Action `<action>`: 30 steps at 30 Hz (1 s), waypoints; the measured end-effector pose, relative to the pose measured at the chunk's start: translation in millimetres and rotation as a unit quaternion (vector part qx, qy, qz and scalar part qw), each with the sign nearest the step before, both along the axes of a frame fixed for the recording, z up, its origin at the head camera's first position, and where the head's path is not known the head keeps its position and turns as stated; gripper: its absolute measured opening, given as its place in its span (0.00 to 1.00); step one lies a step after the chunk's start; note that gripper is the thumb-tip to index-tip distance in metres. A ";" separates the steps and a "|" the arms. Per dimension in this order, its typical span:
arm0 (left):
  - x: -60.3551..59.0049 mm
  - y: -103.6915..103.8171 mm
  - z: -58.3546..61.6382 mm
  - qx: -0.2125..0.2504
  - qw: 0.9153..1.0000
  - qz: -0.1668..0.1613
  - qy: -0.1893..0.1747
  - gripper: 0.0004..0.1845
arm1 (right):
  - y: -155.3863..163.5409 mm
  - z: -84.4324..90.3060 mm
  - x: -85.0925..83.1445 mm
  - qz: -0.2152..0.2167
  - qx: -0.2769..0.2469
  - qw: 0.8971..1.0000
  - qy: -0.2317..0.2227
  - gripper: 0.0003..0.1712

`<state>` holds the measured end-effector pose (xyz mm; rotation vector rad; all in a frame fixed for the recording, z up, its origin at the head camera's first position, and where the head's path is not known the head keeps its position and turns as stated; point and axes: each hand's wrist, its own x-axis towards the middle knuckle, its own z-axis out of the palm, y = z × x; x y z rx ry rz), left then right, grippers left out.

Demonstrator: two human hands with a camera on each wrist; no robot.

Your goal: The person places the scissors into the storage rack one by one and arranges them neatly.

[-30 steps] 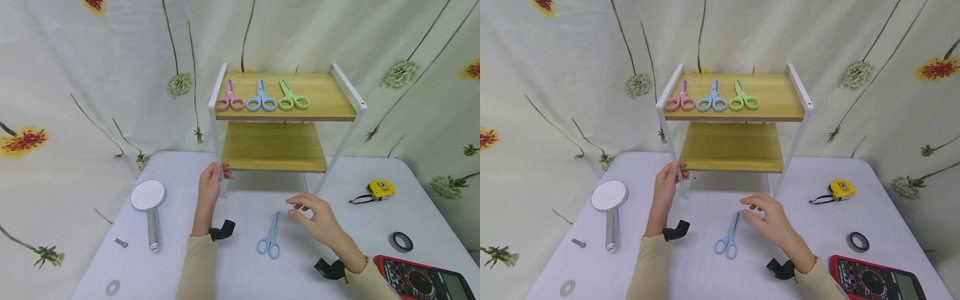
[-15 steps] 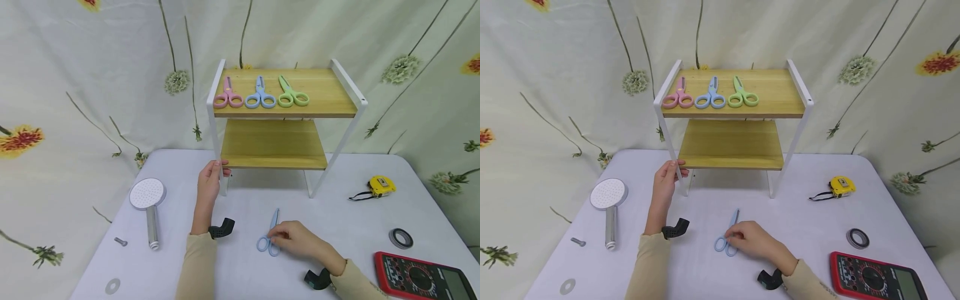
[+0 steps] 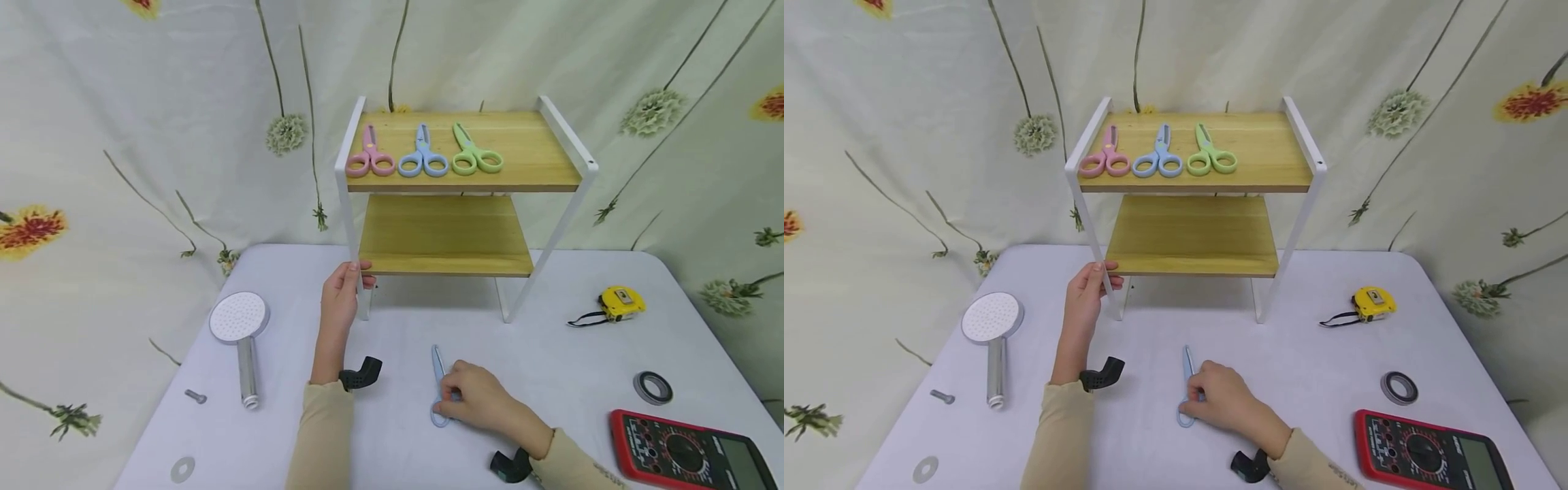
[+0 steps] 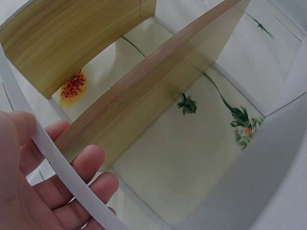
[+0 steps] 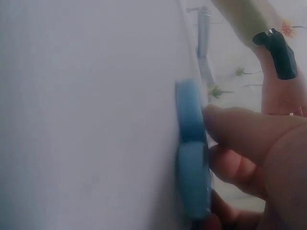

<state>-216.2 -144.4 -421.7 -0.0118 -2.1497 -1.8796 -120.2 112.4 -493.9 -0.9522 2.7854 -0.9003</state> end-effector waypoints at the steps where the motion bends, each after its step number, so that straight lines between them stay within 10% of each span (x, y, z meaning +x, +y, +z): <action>1: 0.1 -0.2 -0.1 0.002 1.000 0.000 0.000 0.20 | -0.6 -0.4 0.2 -0.004 0.010 1.000 0.006 0.18; 15: -0.2 -0.2 -0.1 0.008 1.000 -0.002 -0.002 0.20 | -3.1 4.1 1.7 -0.036 0.038 0.999 -0.007 0.17; 30: 0.3 -0.4 -0.1 0.001 1.000 0.000 -0.003 0.20 | 12.2 4.3 -6.4 0.021 -0.053 0.991 -0.119 0.14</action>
